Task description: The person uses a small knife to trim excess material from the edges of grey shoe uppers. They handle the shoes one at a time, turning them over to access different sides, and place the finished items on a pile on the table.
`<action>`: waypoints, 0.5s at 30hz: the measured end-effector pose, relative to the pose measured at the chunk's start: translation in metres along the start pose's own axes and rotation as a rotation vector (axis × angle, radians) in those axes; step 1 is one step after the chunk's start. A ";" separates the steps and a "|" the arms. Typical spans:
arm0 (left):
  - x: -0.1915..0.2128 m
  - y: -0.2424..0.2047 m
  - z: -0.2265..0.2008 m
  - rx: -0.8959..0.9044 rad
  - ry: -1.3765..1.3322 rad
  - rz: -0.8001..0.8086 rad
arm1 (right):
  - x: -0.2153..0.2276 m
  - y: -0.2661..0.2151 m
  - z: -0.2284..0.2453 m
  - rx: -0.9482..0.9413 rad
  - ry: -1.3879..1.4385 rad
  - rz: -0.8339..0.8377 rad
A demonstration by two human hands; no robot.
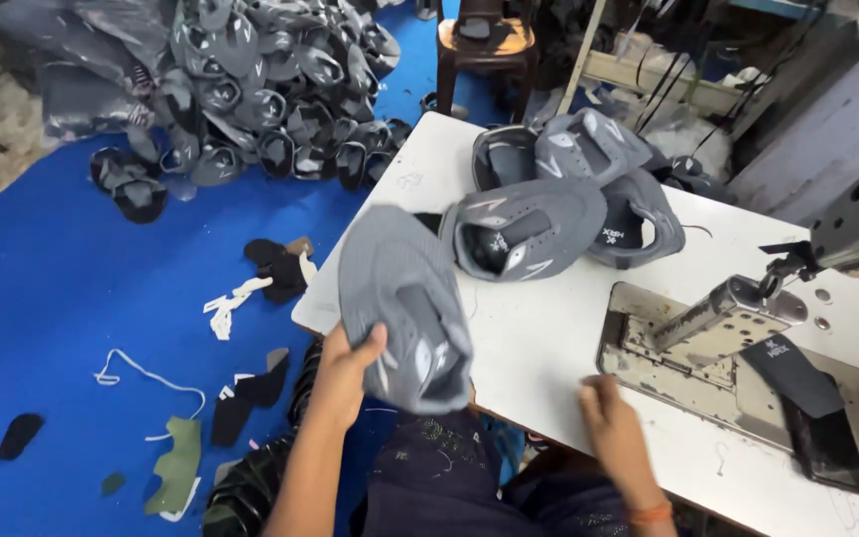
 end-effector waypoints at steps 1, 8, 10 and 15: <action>0.005 -0.008 0.008 0.011 0.074 -0.001 | -0.006 -0.007 0.029 0.095 -0.109 0.027; 0.038 -0.048 0.042 0.125 -0.024 -0.082 | -0.055 0.011 0.142 0.486 -0.473 0.173; 0.043 -0.050 0.048 0.115 -0.021 -0.066 | -0.071 0.028 0.153 0.583 -0.530 0.144; 0.043 -0.050 0.042 0.112 -0.062 -0.052 | -0.092 0.053 0.170 0.798 -0.658 0.138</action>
Point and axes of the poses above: each hand's wrist, its own y-axis towards the middle knuckle, its own x-axis out of the back of the hand, z = x × y, the point moved 2 cm from there along y, towards the middle knuckle, and after that the axes turned 9 degrees about z, right-handed, at the moved point
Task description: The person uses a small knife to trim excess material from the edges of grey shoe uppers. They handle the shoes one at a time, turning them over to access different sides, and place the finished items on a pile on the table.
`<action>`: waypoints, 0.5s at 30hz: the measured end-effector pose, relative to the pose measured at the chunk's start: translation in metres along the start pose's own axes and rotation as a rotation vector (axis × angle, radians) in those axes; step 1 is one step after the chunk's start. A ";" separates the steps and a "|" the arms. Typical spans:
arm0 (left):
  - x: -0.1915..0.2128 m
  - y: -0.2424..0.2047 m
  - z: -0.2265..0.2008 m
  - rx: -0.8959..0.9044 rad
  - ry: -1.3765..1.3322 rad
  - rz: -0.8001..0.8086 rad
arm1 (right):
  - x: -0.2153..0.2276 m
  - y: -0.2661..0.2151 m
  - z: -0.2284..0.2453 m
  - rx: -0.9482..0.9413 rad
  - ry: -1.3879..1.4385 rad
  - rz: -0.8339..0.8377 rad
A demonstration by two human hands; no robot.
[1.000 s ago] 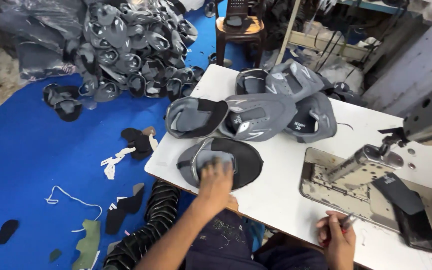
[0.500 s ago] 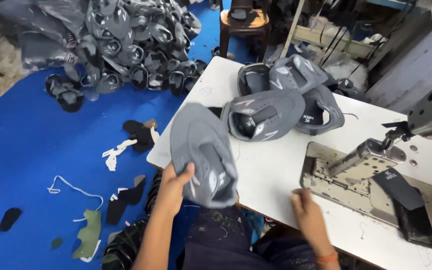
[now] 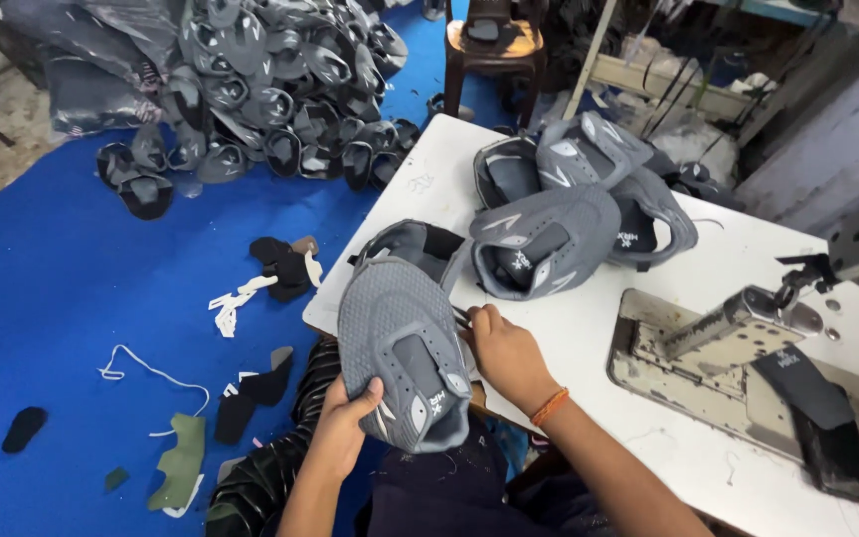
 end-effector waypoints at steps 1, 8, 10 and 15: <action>0.002 0.000 0.001 0.052 0.001 -0.030 | 0.001 0.003 0.000 0.018 0.015 -0.025; 0.023 -0.004 0.002 0.039 0.003 0.065 | 0.005 -0.003 -0.002 0.046 0.088 -0.120; 0.025 -0.009 -0.004 0.036 -0.050 0.081 | 0.008 -0.008 -0.005 0.004 0.120 -0.107; 0.046 -0.017 -0.009 -0.002 -0.240 0.116 | 0.000 -0.027 0.002 -0.032 0.274 -0.060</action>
Point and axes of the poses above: each hand's wrist, its own y-axis towards the middle knuckle, its own x-axis out of the back of the hand, z = x × y, the point moved 2 cm from there along y, towards the middle knuckle, and after that the axes turned 9 degrees about z, right-handed, at the moved point
